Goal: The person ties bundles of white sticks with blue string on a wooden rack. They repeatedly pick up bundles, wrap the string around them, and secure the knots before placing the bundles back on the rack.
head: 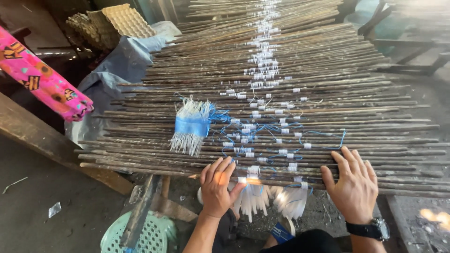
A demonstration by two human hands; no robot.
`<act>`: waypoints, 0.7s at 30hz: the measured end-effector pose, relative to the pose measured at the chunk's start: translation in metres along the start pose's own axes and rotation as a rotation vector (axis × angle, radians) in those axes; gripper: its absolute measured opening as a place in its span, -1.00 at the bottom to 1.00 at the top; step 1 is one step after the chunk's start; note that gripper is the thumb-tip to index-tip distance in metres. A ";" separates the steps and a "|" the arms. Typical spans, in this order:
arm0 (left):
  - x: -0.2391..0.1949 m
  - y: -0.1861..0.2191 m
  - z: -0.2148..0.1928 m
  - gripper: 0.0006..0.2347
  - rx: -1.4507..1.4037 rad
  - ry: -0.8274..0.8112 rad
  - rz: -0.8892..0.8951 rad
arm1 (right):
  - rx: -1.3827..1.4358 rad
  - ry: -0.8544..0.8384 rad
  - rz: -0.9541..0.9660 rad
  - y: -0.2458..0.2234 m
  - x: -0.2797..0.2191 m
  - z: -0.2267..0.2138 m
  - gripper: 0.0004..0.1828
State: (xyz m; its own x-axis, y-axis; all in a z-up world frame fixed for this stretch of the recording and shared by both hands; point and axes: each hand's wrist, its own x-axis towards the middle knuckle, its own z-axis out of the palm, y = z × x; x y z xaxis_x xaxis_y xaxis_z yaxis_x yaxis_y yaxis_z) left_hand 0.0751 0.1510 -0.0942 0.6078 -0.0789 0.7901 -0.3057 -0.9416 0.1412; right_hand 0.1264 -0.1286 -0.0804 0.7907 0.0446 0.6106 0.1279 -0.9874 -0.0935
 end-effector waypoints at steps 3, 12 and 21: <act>-0.002 0.000 -0.003 -0.60 -0.007 0.000 -0.006 | -0.039 0.101 -0.053 -0.003 -0.004 0.001 -0.58; -0.001 0.001 -0.010 -0.60 -0.001 0.015 0.015 | 0.005 0.050 -0.061 0.000 -0.007 0.002 -0.55; -0.005 -0.002 -0.007 -0.60 0.003 -0.021 0.003 | -0.031 0.077 -0.064 0.002 -0.010 0.008 -0.57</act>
State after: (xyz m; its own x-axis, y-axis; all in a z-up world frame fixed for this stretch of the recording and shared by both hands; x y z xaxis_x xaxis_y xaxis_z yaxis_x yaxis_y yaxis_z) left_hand 0.0677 0.1552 -0.0945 0.6222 -0.0888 0.7778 -0.3052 -0.9425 0.1365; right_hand 0.1231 -0.1295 -0.0930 0.7332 0.0969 0.6730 0.1566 -0.9872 -0.0285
